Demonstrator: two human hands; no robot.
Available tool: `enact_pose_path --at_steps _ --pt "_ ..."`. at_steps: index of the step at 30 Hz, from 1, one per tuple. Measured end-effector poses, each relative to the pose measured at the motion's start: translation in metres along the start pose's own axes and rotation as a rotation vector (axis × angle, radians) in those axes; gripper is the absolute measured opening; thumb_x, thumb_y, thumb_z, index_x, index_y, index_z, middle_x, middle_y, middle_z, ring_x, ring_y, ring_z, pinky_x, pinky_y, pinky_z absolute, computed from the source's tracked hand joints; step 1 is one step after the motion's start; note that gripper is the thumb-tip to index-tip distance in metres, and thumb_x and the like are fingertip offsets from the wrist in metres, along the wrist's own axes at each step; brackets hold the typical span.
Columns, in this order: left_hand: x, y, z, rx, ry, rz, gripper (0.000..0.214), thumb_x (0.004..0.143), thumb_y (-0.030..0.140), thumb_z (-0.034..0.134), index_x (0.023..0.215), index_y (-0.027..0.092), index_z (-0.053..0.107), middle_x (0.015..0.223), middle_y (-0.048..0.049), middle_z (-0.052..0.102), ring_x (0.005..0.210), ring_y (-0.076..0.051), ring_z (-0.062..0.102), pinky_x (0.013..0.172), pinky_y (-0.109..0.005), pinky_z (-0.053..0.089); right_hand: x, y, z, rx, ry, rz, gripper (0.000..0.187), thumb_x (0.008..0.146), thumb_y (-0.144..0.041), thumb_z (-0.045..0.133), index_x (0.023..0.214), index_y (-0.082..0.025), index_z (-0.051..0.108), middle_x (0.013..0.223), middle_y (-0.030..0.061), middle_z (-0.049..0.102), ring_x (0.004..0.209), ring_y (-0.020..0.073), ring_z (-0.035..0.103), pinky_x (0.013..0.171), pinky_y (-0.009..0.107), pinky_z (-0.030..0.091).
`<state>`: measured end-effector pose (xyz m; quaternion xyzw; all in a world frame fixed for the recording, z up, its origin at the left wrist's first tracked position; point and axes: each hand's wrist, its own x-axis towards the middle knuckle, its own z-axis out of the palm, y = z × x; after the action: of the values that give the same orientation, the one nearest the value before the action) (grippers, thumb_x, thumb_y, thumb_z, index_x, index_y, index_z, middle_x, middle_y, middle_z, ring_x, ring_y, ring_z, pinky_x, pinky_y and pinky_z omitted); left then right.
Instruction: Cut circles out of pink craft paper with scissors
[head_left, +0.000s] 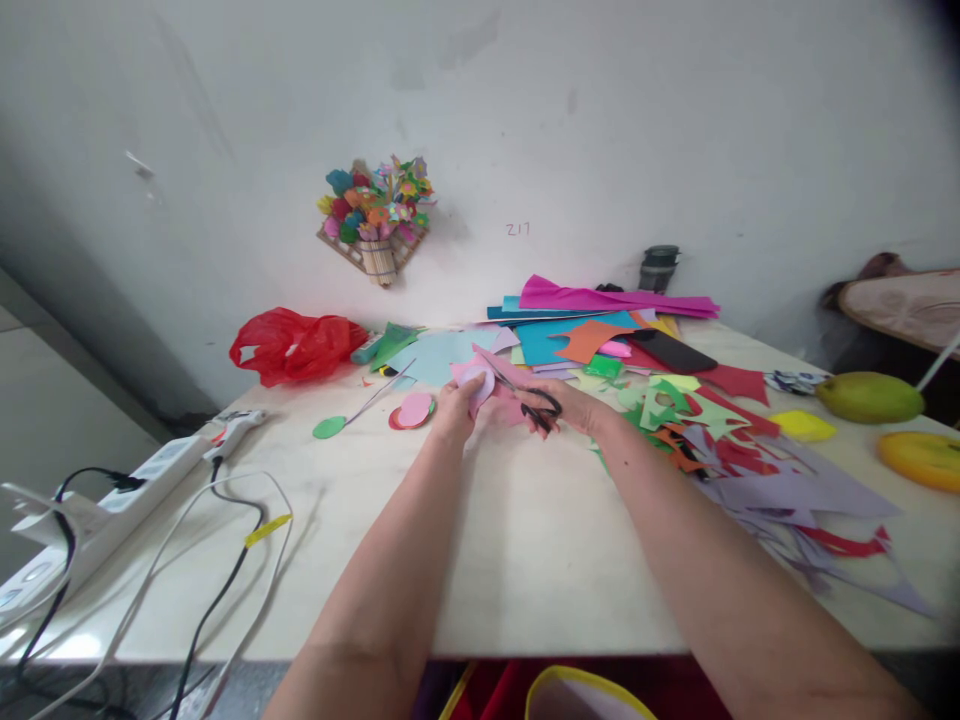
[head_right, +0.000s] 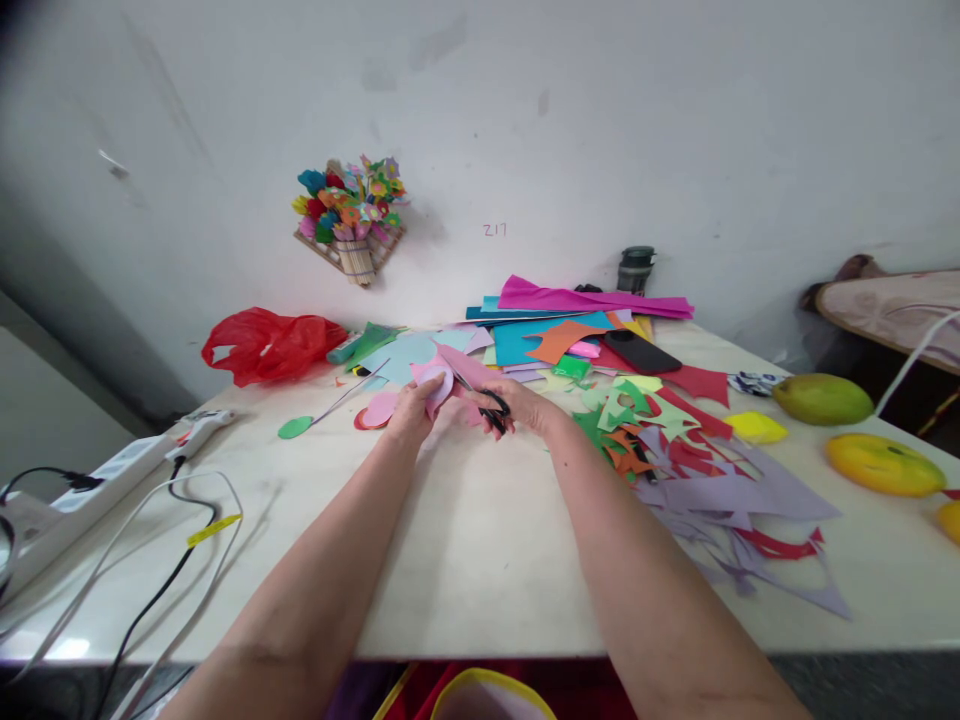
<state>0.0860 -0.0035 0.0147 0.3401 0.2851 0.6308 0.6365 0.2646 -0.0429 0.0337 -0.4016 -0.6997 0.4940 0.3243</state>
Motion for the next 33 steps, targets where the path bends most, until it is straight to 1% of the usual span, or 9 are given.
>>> enact_pose_path --at_steps 4,7,11,15,19,23,29,33 --pt "-0.002 0.000 0.002 -0.021 -0.034 -0.010 0.023 0.055 0.013 0.079 0.074 0.010 0.066 0.071 -0.0054 0.071 0.064 -0.015 0.066 0.070 -0.026 0.053 0.003 0.002 0.005 0.034 0.056 0.013 0.046 0.081 -0.059 0.055 0.069 -0.015 0.057 0.057 0.0029 0.063 0.040 0.0097 0.056 0.031 0.018 0.029" --pt "-0.002 -0.002 0.002 -0.008 -0.049 -0.021 0.022 0.055 0.012 0.078 0.073 0.010 0.066 0.070 -0.0055 0.071 0.063 -0.015 0.066 0.069 -0.025 0.053 0.005 0.002 0.010 0.071 0.093 0.027 0.044 0.080 -0.056 0.056 0.064 -0.015 0.055 0.056 0.0026 0.063 0.039 0.0087 0.054 0.032 0.018 0.031" --pt "-0.002 -0.003 0.003 0.004 -0.028 -0.021 0.021 0.056 0.011 0.077 0.073 0.010 0.065 0.069 -0.0053 0.070 0.063 -0.016 0.066 0.069 -0.027 0.053 0.007 0.002 0.013 0.094 0.128 0.032 0.040 0.080 -0.052 0.057 0.061 -0.017 0.051 0.052 0.0009 0.060 0.037 0.0083 0.051 0.032 0.019 0.031" --pt "-0.002 -0.001 0.004 0.011 -0.007 -0.036 0.017 0.057 0.010 0.075 0.071 0.010 0.065 0.070 -0.0060 0.070 0.063 -0.016 0.066 0.067 -0.027 0.054 0.007 0.002 0.012 0.034 0.121 0.038 0.038 0.078 -0.051 0.061 0.063 -0.017 0.051 0.054 0.0010 0.060 0.038 0.0091 0.053 0.030 0.019 0.029" --pt "-0.003 0.001 0.004 0.014 0.003 -0.051 0.019 0.057 0.009 0.075 0.074 0.009 0.066 0.071 -0.0071 0.071 0.064 -0.018 0.067 0.069 -0.029 0.055 0.005 -0.005 0.014 -0.038 0.182 0.057 0.028 0.073 -0.039 0.069 0.066 -0.018 0.052 0.048 -0.0031 0.055 0.035 0.0094 0.050 0.030 0.019 0.028" --pt "-0.002 0.001 0.003 0.020 0.017 -0.064 0.021 0.055 0.009 0.075 0.073 0.011 0.065 0.068 -0.0059 0.070 0.062 -0.018 0.067 0.068 -0.029 0.055 0.003 -0.012 0.017 -0.045 0.200 0.074 0.023 0.075 -0.032 0.067 0.065 -0.019 0.051 0.046 -0.0047 0.053 0.034 0.0084 0.049 0.029 0.018 0.029" --pt "-0.002 0.001 0.002 0.036 -0.016 -0.050 0.017 0.056 0.010 0.074 0.071 0.010 0.066 0.067 -0.0065 0.070 0.060 -0.017 0.066 0.065 -0.027 0.054 0.007 -0.001 0.013 -0.053 0.182 0.026 0.032 0.072 -0.040 0.070 0.065 -0.018 0.048 0.045 -0.0051 0.053 0.035 0.0087 0.051 0.029 0.017 0.029" --pt "0.000 -0.001 0.001 0.029 0.005 -0.020 0.018 0.056 0.011 0.075 0.072 0.010 0.066 0.068 -0.0051 0.070 0.062 -0.016 0.066 0.068 -0.027 0.054 0.009 0.003 0.012 -0.030 0.193 0.026 0.029 0.074 -0.041 0.066 0.066 -0.018 0.050 0.045 -0.0057 0.051 0.035 0.0079 0.050 0.028 0.017 0.027"
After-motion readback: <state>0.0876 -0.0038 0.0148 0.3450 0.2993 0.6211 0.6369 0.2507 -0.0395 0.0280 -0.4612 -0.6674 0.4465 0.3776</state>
